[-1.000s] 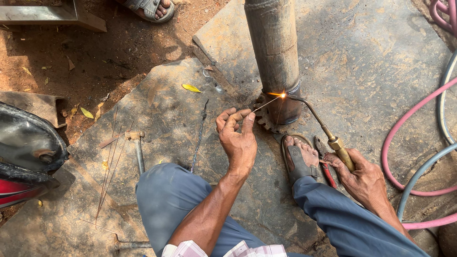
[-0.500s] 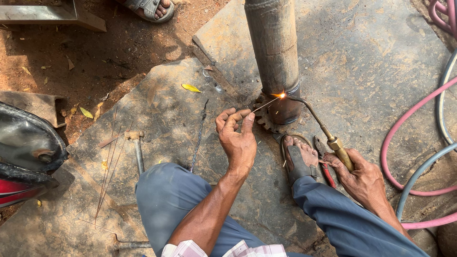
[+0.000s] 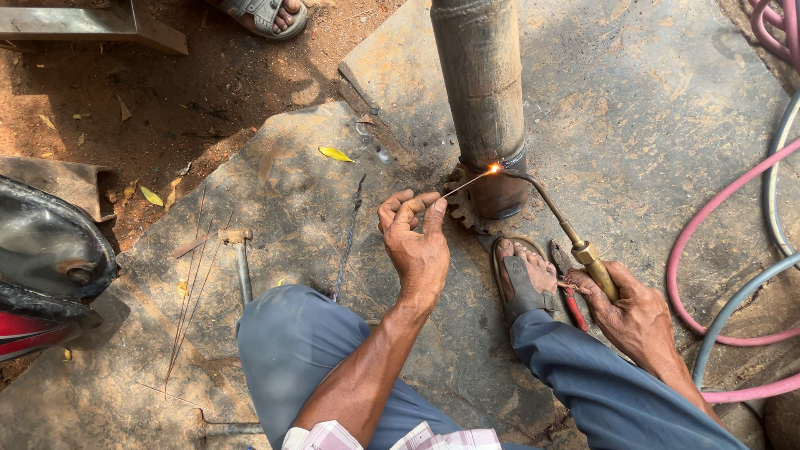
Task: The person is welding a metal pipe to a gear-like metal piece on the ground. They use a welding torch in their right hand and a filler rod in their left hand to apply welds around the joint, creating sparks and molten metal.
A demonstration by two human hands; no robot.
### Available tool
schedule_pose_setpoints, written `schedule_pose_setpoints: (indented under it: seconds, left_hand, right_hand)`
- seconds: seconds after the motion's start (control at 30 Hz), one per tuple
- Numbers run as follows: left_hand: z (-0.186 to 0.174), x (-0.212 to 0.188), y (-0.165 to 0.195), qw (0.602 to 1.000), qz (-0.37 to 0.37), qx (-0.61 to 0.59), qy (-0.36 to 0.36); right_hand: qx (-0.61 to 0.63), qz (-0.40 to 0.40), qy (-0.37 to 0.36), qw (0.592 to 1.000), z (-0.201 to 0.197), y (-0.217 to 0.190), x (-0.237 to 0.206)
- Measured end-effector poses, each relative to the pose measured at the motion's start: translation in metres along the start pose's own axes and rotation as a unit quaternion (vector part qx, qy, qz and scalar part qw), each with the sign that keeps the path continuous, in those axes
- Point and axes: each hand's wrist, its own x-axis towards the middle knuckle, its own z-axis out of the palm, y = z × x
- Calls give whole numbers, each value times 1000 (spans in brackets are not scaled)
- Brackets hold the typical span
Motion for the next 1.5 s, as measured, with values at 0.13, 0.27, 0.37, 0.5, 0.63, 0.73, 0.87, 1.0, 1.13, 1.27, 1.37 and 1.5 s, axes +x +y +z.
schedule_pose_setpoints:
  seconds: [0.13,0.27,0.37,0.5,0.63,0.73,0.87,1.0,1.13,1.27,1.37,1.5]
  left_hand:
    - [0,0,0,1000,2,3,0]
    - [0,-1,0,1000,7,6,0]
    - [-1,0,0,1000,-5,9,-3]
    - [0,0,0,1000,-3,-3,-6]
    - [-1,0,-1,1000,5,3,-7]
    - [-1,1,-2,1000,1,4,-7]
    - [-1,1,-3,1000,-7,7,2]
    - [-2,0,-2,1000,0,-8,-5]
    - [-2,1,-1,1000,-13,1,-3]
    - [-3,1,0,1000,-16,-19,-6]
    - [-3,1,1,1000,-17,8,-5]
    - [-4,1,1,1000,-18,4,-2]
  right_hand:
    - [-15,6,-6,1000,0,0,0]
    - [2,-5,3,1000,1,0,-1]
    - [5,2,-6,1000,1,2,-1]
    - [-1,2,-10,1000,1,3,0]
    - [10,11,-21,1000,0,3,0]
    - [7,-2,-2,1000,1,0,0]
    - [7,14,-16,1000,0,-3,-2]
    - [6,4,-5,1000,-1,-5,-2]
    - [10,-1,-12,1000,-2,-5,-2]
    - [2,4,-3,1000,0,-4,-1]
    - [4,9,-8,1000,0,-4,-1]
    - [6,22,-9,1000,1,-4,-1]
